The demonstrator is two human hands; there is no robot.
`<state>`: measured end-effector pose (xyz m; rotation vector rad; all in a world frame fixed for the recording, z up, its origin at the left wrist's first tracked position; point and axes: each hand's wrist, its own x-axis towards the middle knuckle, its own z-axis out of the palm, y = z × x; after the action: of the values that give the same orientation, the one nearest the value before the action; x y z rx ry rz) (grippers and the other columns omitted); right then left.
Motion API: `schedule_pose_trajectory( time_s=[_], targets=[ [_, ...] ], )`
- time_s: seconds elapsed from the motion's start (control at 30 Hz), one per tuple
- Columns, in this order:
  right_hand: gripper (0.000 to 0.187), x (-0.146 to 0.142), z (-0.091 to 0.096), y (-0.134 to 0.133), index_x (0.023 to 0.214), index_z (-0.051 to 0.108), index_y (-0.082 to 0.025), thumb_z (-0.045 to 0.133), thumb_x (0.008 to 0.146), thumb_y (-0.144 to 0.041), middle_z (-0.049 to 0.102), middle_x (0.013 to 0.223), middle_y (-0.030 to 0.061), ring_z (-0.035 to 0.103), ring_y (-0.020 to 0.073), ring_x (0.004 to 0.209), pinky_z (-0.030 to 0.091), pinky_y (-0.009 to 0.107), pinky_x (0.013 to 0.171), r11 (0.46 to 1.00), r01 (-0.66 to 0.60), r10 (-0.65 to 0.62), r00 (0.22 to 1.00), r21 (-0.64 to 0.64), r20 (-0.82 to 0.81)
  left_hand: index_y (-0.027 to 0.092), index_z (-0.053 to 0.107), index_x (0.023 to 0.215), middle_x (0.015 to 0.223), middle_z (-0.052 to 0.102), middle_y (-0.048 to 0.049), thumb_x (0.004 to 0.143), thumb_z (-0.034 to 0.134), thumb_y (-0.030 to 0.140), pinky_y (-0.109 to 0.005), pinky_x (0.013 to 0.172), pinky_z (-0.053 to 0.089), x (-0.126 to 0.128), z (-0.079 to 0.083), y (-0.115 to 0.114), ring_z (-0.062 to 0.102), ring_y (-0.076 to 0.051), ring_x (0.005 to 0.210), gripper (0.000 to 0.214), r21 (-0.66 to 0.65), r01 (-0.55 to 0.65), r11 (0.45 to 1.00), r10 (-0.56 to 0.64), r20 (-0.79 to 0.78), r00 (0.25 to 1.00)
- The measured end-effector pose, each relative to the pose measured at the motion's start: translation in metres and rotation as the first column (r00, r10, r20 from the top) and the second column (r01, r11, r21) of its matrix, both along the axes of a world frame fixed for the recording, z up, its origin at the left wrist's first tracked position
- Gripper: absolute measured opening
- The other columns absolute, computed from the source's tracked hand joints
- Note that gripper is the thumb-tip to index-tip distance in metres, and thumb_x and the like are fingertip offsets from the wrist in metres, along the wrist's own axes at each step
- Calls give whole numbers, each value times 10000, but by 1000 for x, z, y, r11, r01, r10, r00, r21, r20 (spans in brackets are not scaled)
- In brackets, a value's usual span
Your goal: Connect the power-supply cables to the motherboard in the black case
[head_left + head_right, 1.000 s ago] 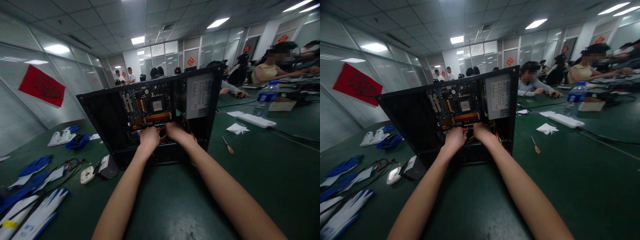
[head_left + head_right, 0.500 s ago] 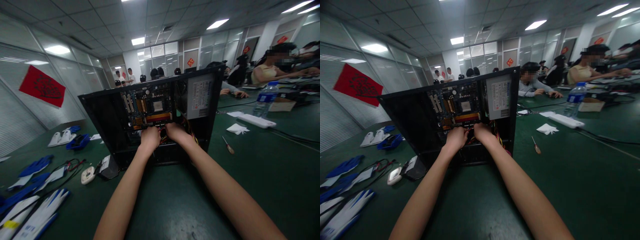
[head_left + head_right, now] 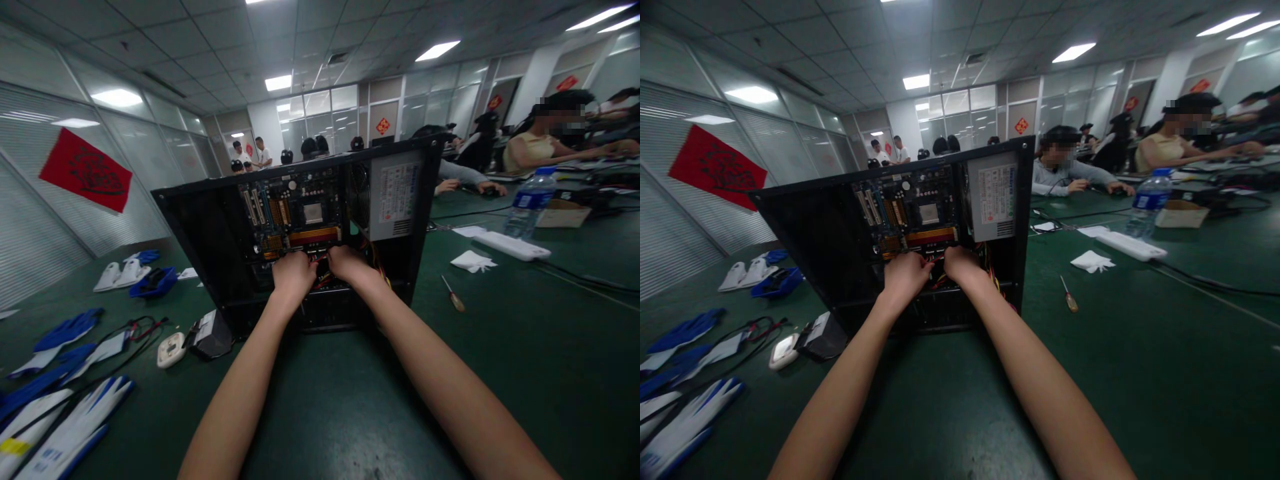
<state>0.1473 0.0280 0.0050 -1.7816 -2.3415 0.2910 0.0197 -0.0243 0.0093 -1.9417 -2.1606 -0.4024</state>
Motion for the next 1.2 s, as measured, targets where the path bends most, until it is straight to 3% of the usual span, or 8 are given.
schedule_pose_trajectory(
  time_s=[0.33, 0.53, 0.7, 0.83, 1.2],
  targets=[
    [408, 1, -3, 5, 1226, 715, -92, 392, 1012, -219, 705, 1207, 247, 697, 344, 1116, 550, 409, 866, 1000, -7, 7, 1000, 9, -18, 220, 774, 950, 912, 761, -114, 946, 553, 453, -346, 771, 517, -5, -3, 3, 714, -280, 900, 321, -38, 59, 998, -58, 30, 998],
    [409, 3, 0, 3, 1233, 715, -88, 401, 1020, -238, 707, 1219, 238, 693, 337, 1131, 547, 396, 890, 1000, -3, 3, 1000, -2, -26, 195, 721, 1038, 1072, 742, -119, 924, 597, 485, -330, 790, 518, -12, -4, 4, 699, -276, 969, 335, 116, 58, 992, -63, 39, 997],
    [397, 3, -2, 4, 1228, 714, -84, 413, 1000, -208, 705, 1215, 249, 694, 338, 1127, 551, 396, 886, 1000, -6, 6, 999, -3, -38, 168, 752, 1074, 1079, 760, -137, 1004, 455, 270, -310, 895, 493, -24, -4, 15, 698, -244, 1043, 322, 7, 140, 990, -140, 93, 986],
    [388, 2, -3, 5, 1223, 717, -88, 428, 983, -187, 715, 1200, 235, 697, 350, 1117, 558, 408, 880, 1000, -26, 27, 999, 10, -33, 162, 775, 1044, 1035, 768, -149, 991, 483, 280, -307, 881, 495, -24, -2, 25, 709, -248, 1018, 320, -22, 184, 983, -183, 54, 982],
    [390, 2, 0, 3, 1235, 714, -98, 426, 983, -173, 713, 1197, 244, 693, 333, 1131, 553, 390, 889, 1000, -26, 26, 999, 2, -35, 142, 774, 1046, 1011, 753, -195, 996, 473, 327, -363, 804, 538, -9, 6, 22, 729, -320, 963, 357, -21, 54, 998, -56, -103, 993]
  ],
)
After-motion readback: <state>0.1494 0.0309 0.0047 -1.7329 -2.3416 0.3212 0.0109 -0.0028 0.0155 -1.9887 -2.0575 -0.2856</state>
